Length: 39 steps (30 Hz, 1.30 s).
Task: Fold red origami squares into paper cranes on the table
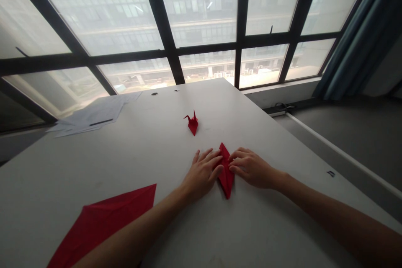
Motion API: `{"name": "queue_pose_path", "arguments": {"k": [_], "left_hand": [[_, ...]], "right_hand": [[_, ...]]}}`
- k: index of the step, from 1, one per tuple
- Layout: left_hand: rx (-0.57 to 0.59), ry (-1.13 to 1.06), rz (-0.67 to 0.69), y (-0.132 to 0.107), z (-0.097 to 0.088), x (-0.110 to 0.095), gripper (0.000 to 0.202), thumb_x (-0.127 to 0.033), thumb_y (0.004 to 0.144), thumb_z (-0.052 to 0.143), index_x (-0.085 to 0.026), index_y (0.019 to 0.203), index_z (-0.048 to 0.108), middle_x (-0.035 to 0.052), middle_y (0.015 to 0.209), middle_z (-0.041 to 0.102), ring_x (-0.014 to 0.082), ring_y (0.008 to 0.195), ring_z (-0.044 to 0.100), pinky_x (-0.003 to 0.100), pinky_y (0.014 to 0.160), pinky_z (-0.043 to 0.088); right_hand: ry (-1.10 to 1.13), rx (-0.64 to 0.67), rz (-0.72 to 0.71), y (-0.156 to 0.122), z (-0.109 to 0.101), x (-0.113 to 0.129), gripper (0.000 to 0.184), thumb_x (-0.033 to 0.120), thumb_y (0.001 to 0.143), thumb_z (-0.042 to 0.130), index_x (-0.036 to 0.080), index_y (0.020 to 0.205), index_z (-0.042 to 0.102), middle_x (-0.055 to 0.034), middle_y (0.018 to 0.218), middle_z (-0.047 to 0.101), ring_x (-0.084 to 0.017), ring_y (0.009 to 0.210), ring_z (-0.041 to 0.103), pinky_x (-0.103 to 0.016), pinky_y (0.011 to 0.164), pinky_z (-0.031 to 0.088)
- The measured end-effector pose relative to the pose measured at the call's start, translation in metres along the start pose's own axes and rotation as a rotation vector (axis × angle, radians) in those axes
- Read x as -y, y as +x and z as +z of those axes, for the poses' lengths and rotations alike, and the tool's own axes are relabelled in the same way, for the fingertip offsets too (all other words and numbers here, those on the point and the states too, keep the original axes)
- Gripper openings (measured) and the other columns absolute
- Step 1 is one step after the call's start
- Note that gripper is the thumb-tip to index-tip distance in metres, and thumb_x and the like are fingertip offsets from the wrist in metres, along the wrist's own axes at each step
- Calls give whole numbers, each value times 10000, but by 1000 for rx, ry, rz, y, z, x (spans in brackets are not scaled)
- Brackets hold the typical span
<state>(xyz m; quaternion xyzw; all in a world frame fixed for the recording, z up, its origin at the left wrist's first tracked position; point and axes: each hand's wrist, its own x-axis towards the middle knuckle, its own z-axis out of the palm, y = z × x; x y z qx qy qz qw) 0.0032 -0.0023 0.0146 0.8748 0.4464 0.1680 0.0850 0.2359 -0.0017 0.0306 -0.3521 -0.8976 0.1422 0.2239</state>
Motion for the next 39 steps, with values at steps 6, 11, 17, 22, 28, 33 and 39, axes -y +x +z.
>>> {"name": "queue_pose_path", "arguments": {"k": [6,11,17,22,28,33,39], "left_hand": [[-42,-49,132,-2,-8,-10,326,-388,983,488,-338,1277,621,28,1243,641,211,1180,564,472,1176,261],[-38,-31,147,-1,-6,-7,255,-352,971,526,-303,1191,647,13,1269,651,200,1244,546,474,1206,175],[-101,2,36,1,-4,1,115,-329,916,632,-255,1004,643,5,1102,699,195,1129,610,466,1191,212],[-133,-13,14,3,-2,4,184,-366,879,688,-284,1041,663,-9,1052,693,188,1030,644,507,1210,119],[-142,-41,13,3,-1,6,135,-386,897,658,-266,936,707,-16,997,691,167,964,653,529,1210,45],[-149,-60,-8,4,-1,7,178,-305,963,553,-251,865,692,-28,975,687,145,946,641,523,1202,94],[-147,-25,-44,5,1,5,175,-243,971,510,-227,864,648,-25,980,670,152,962,623,530,1179,146]], "right_hand": [[-88,-32,57,1,7,-5,258,313,995,484,271,1081,723,-42,1197,684,-233,1150,574,-438,1040,374],[-145,-61,111,-1,8,-3,240,298,950,562,277,1145,702,-70,1092,660,-232,1048,577,-422,961,415],[-29,-53,10,0,7,-9,257,213,923,587,269,1154,684,-54,1098,653,-213,1062,568,-377,971,439],[-28,-86,46,2,7,-24,168,195,894,641,253,1031,719,-42,1061,660,-212,1001,569,-360,923,455],[-7,-116,52,4,14,-26,119,182,914,620,229,927,729,-35,936,663,-186,906,577,-317,840,444],[-25,-149,85,5,19,-27,142,174,938,581,209,897,713,-33,905,676,-182,876,573,-315,828,417],[-51,-203,134,7,18,-29,113,224,934,606,196,870,694,-31,880,676,-188,869,561,-323,842,393]]}}
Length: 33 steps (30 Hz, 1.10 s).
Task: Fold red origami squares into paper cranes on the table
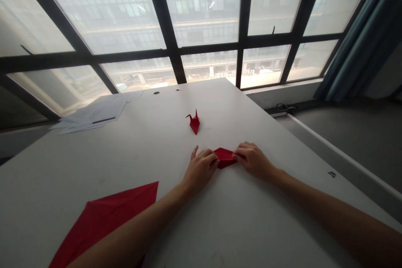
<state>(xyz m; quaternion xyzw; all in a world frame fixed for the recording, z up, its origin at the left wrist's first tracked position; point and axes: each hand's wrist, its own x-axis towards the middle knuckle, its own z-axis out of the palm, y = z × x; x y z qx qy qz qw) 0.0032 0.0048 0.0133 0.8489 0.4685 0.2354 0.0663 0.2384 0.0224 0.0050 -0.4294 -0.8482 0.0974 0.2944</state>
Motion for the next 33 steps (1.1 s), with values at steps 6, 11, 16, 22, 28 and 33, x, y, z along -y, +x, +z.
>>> {"name": "queue_pose_path", "arguments": {"k": [6,11,16,22,28,33], "left_hand": [[17,30,-15,1,1,-1,176,-228,974,478,-214,870,619,-8,996,652,169,976,612,530,1164,196],[10,44,-24,0,3,1,116,-212,958,501,-230,1004,605,8,1050,653,181,1004,618,533,1171,207],[14,76,129,-3,2,-4,366,-173,997,397,-288,1323,516,33,1401,559,204,1387,414,528,1217,49],[241,138,272,-9,2,-11,575,-496,1018,343,-292,1544,235,49,1591,313,250,1501,182,573,1210,9],[295,139,251,-11,4,-7,608,-547,1016,285,-282,1556,200,48,1603,268,253,1506,152,588,1205,3],[287,133,236,-12,5,-7,652,-562,1009,300,-271,1569,136,62,1607,249,246,1507,150,566,1211,62]], "right_hand": [[-61,21,-6,1,-1,0,145,231,931,612,190,803,665,-24,844,661,-183,844,545,-318,829,376],[-126,28,17,2,1,0,124,205,924,606,186,808,646,-30,843,649,-189,848,539,-318,820,374],[-106,13,68,3,4,1,52,188,892,632,191,841,622,-24,840,638,-186,835,535,-303,789,386],[-142,11,91,5,3,2,71,200,913,596,191,847,618,-39,858,647,-191,850,552,-306,798,407],[-248,-9,146,-5,-1,18,334,163,1001,348,154,1174,634,-117,1171,670,-228,1099,573,-364,956,415],[-249,241,0,-23,13,35,609,444,1028,297,90,1524,295,-166,1571,323,-281,1462,269,-511,1176,221]]}}
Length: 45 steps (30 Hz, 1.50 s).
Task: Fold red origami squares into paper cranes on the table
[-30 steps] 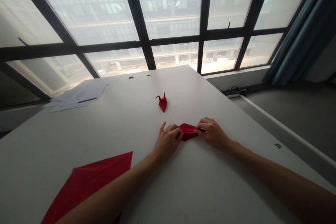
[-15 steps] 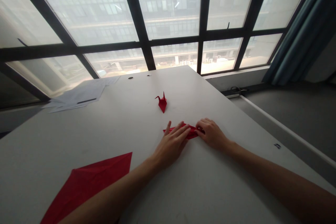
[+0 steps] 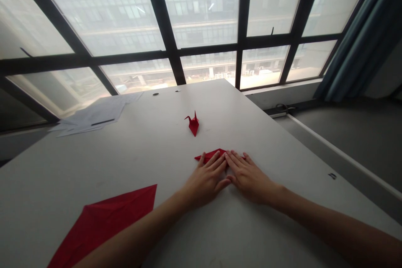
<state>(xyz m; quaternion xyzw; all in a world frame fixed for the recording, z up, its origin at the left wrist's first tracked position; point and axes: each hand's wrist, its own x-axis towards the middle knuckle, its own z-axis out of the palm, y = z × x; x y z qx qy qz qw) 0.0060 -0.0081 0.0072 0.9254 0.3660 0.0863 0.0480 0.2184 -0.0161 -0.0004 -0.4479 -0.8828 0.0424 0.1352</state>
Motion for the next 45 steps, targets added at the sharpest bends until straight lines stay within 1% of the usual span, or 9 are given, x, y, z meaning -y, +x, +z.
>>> {"name": "queue_pose_path", "arguments": {"k": [9,14,17,21,24,30,37,40,45], "left_hand": [[-48,44,-49,-4,4,3,651,-567,999,336,-257,1557,210,99,1598,273,261,1504,161,578,1199,109],[-37,54,-49,-5,3,3,648,-569,997,334,-256,1554,221,92,1599,274,266,1503,168,585,1194,123],[-29,48,-50,-4,3,3,638,-569,999,327,-267,1552,224,84,1603,266,271,1501,176,593,1190,124],[-25,39,-59,-3,3,2,631,-563,1006,306,-282,1559,189,73,1611,247,265,1503,168,593,1190,123],[-28,41,-62,-3,3,2,638,-574,1002,304,-301,1563,168,65,1617,231,265,1507,149,592,1194,106],[-56,97,-136,-7,3,7,614,-548,1012,293,-253,1549,244,84,1601,278,300,1506,136,628,1180,108],[-176,143,-156,-4,1,3,547,-391,1036,278,-154,1528,279,144,1605,252,293,1510,115,580,1193,132],[-160,110,-89,-1,-5,-5,474,-354,1023,334,-206,1469,394,108,1551,364,269,1473,230,513,1203,174],[-160,61,-129,-2,-12,-10,395,-377,1000,424,-249,1357,536,111,1324,543,297,1291,430,522,1122,299]], "right_hand": [[-67,62,161,-14,3,-8,927,719,924,267,-2,1505,310,-258,1561,260,-353,1484,170,-545,1203,139],[-86,80,310,-14,-1,-14,1033,769,872,330,-93,1438,383,-340,1504,316,-430,1446,242,-567,1182,181],[-84,-5,429,-7,-6,-12,978,708,926,274,-122,1435,361,-359,1493,320,-429,1446,241,-570,1178,182],[-34,-21,191,-1,-2,-3,812,619,984,232,13,1522,267,-233,1582,227,-320,1492,156,-519,1196,187],[-6,28,63,-3,5,0,746,589,998,244,75,1538,256,-200,1587,231,-303,1491,171,-536,1193,189],[-22,57,81,-5,8,0,815,636,977,243,34,1527,261,-217,1581,226,-318,1490,167,-549,1193,181],[-40,31,93,-4,10,3,802,633,973,282,53,1527,281,-215,1572,271,-324,1488,177,-550,1197,154],[-48,32,101,-5,8,5,773,608,982,302,46,1512,316,-221,1564,289,-327,1481,205,-551,1190,172],[-18,-51,108,-3,-5,12,584,473,1014,353,63,1407,493,-219,1498,430,-325,1431,327,-528,1163,244]]}}
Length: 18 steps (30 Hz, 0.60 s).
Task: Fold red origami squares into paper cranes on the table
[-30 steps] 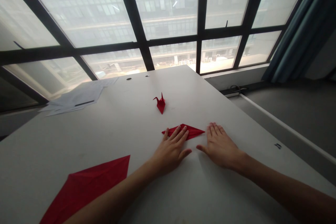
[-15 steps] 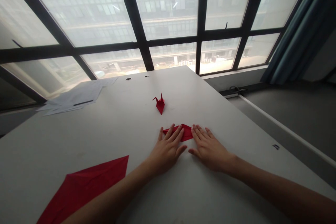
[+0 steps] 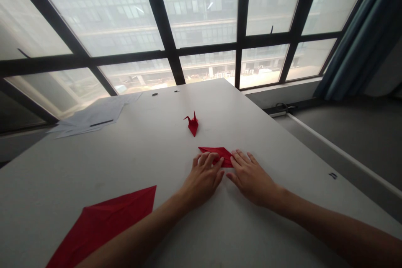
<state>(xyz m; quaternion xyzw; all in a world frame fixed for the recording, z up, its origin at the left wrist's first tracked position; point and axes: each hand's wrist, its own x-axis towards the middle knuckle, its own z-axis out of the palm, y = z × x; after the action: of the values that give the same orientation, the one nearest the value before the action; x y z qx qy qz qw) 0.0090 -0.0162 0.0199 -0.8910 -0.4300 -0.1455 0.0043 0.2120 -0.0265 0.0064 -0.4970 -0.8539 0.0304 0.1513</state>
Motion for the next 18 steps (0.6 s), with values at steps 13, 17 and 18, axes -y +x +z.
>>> {"name": "queue_pose_path", "arguments": {"k": [13,17,18], "left_hand": [[-16,-192,52,6,1,9,324,-273,998,447,-286,1281,603,53,1228,604,211,1142,568,418,1099,392],[28,-199,97,5,2,10,370,-282,997,455,-297,1353,553,52,1326,566,215,1240,532,469,1185,278],[36,-200,101,5,1,10,377,-286,999,452,-299,1365,543,52,1343,559,218,1261,520,476,1191,266]], "right_hand": [[332,-115,-48,16,-16,-21,244,172,969,475,198,1052,703,-65,1001,685,-202,986,588,-339,920,451],[339,-135,-34,22,-8,-44,358,37,880,507,203,1139,689,-72,1039,669,-209,1031,569,-344,947,444],[349,-129,-51,23,-7,-49,339,42,875,526,207,1115,701,-67,1024,670,-209,1022,570,-343,945,445]]}}
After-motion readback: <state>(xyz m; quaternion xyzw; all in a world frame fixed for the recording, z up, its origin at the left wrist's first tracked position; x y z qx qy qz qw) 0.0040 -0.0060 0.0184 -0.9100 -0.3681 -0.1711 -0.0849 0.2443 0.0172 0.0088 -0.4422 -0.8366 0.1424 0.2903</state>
